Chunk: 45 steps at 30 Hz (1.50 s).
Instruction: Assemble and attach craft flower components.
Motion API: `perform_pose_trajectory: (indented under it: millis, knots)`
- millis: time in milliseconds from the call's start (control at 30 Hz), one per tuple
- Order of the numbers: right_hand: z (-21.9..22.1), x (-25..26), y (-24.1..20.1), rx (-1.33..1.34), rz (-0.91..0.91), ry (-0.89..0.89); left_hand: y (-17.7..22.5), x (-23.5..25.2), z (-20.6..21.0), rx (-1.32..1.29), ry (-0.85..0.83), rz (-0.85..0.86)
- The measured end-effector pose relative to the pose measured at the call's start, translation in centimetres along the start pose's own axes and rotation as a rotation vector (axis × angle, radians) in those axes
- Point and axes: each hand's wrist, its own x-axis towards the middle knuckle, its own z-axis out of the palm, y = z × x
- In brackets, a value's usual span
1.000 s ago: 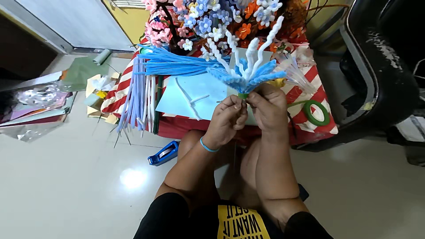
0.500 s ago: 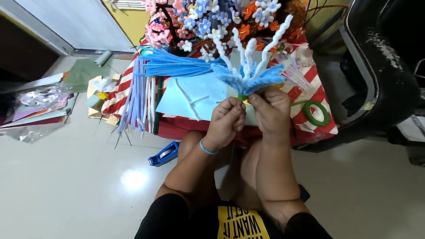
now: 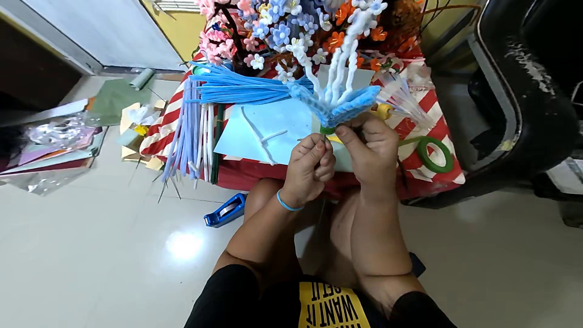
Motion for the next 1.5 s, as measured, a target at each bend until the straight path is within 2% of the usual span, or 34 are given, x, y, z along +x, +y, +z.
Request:
perform_pose_trajectory:
  millis: [267,567,933,1067,1200,1300,1367,1500]
  knots:
    - [-0.4,0.1,0.1,0.126,0.031,-0.057,0.3,0.3,-0.8,-0.376,-0.176,-0.244]
    - [-1.1,0.1,0.4,0.301,0.158,-0.103,-0.4,0.4,-1.1,-0.618,-0.216,-0.349]
    - [-0.9,0.0,0.8,0.536,0.239,-0.063,-0.9,0.5,-1.4,-0.728,-0.261,-0.464]
    - [-0.8,-0.1,1.2,0.546,0.213,-0.019,-1.1,0.6,-1.1,-0.51,-0.187,-0.364]
    - [-0.7,0.1,1.1,0.454,0.166,0.043,-1.5,0.8,-0.6,-0.062,-0.001,-0.083]
    - [-0.6,0.2,0.8,0.317,0.112,0.076,-1.7,0.7,-0.5,0.236,0.021,0.15]
    - [-0.5,0.1,0.8,0.231,0.077,0.084,-1.7,0.6,-0.6,0.316,0.036,0.222]
    - [-0.4,-0.2,0.3,0.083,0.062,0.044,-1.6,0.4,-0.3,0.362,0.1,0.248]
